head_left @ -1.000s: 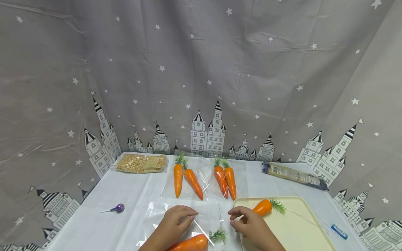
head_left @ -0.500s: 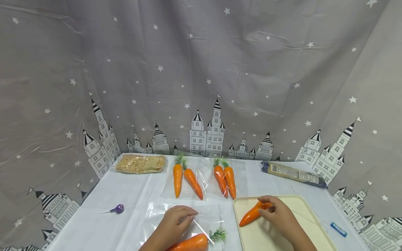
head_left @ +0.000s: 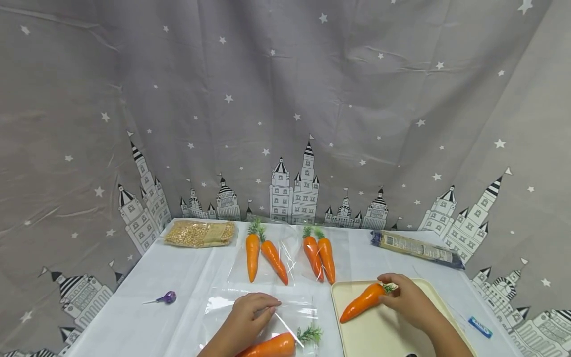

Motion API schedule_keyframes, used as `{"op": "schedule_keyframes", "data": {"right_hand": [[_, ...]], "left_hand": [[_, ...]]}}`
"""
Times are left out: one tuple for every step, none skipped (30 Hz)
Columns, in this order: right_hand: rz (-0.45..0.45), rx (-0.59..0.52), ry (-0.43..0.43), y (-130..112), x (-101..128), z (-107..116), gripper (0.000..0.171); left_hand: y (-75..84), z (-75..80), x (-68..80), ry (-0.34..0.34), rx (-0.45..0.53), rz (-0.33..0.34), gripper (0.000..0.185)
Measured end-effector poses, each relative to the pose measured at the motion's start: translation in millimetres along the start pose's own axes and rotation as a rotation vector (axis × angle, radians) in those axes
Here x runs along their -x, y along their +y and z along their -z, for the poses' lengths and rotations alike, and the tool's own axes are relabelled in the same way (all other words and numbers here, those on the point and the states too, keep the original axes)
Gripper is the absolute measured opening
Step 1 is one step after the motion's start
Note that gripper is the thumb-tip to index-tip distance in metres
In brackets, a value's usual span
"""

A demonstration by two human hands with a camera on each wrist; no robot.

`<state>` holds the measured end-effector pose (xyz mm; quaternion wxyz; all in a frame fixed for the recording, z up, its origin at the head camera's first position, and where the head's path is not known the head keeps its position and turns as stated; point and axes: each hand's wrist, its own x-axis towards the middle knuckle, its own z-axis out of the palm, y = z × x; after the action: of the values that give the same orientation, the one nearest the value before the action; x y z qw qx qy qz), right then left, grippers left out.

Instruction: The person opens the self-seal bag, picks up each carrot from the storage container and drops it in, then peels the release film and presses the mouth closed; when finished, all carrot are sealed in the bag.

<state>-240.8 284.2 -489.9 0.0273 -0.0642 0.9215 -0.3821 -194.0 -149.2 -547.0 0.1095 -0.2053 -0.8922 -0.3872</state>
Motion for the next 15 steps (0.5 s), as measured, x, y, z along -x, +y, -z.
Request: {"op": "schedule_keyframes", "data": {"right_hand": [[0.006,0.011,-0.007,1,-1,1,0.053],[0.011,0.020,-0.016,3,-2,2,0.054],[0.016,0.027,-0.024,4,-4,3,0.055],[0.017,0.029,-0.032,5,-5,3,0.056],[0.022,0.027,-0.042,7,-6,4,0.057],[0.026,0.023,-0.053,8,-7,4,0.058],[0.024,0.016,-0.062,9,-8,4,0.059],[0.024,0.009,-0.071,10,-9,4,0.060],[0.027,0.004,-0.078,11,-10,4,0.061],[0.030,0.003,-0.086,13,-11,3,0.062],[0.038,0.003,-0.093,14,-12,3,0.063],[0.043,0.007,-0.097,15,-13,2,0.063],[0.047,0.017,-0.101,15,-13,2,0.063],[0.052,0.028,-0.103,16,-14,1,0.063],[0.054,0.044,-0.102,16,-14,0,0.064]], "left_hand": [[0.2,-0.1,0.0,-0.004,0.001,0.008,0.017],[0.4,-0.2,0.0,-0.009,0.000,0.017,0.018],[0.2,-0.5,-0.2,-0.011,0.001,0.020,0.018],[0.3,-0.5,-0.3,-0.015,0.001,0.024,0.018],[0.2,-0.7,-0.6,-0.018,0.001,0.026,0.018],[0.0,-0.8,-0.8,-0.019,0.001,0.027,0.018],[0.0,-0.7,-1.0,-0.022,0.001,0.029,0.018],[0.1,-0.5,-1.4,-0.026,0.001,0.031,0.018],[0.1,-0.3,-1.6,-0.028,0.002,0.031,0.018],[0.5,0.0,-1.7,-0.032,0.002,0.035,0.018],[0.5,0.1,-1.8,-0.031,0.002,0.035,0.018],[0.9,0.2,-1.5,-0.029,-0.001,0.033,0.018],[1.2,0.3,-1.2,-0.026,-0.001,0.029,0.018],[1.5,0.3,-0.8,-0.021,-0.002,0.023,0.018],[1.8,0.3,-0.3,-0.014,-0.003,0.016,0.018]]}}
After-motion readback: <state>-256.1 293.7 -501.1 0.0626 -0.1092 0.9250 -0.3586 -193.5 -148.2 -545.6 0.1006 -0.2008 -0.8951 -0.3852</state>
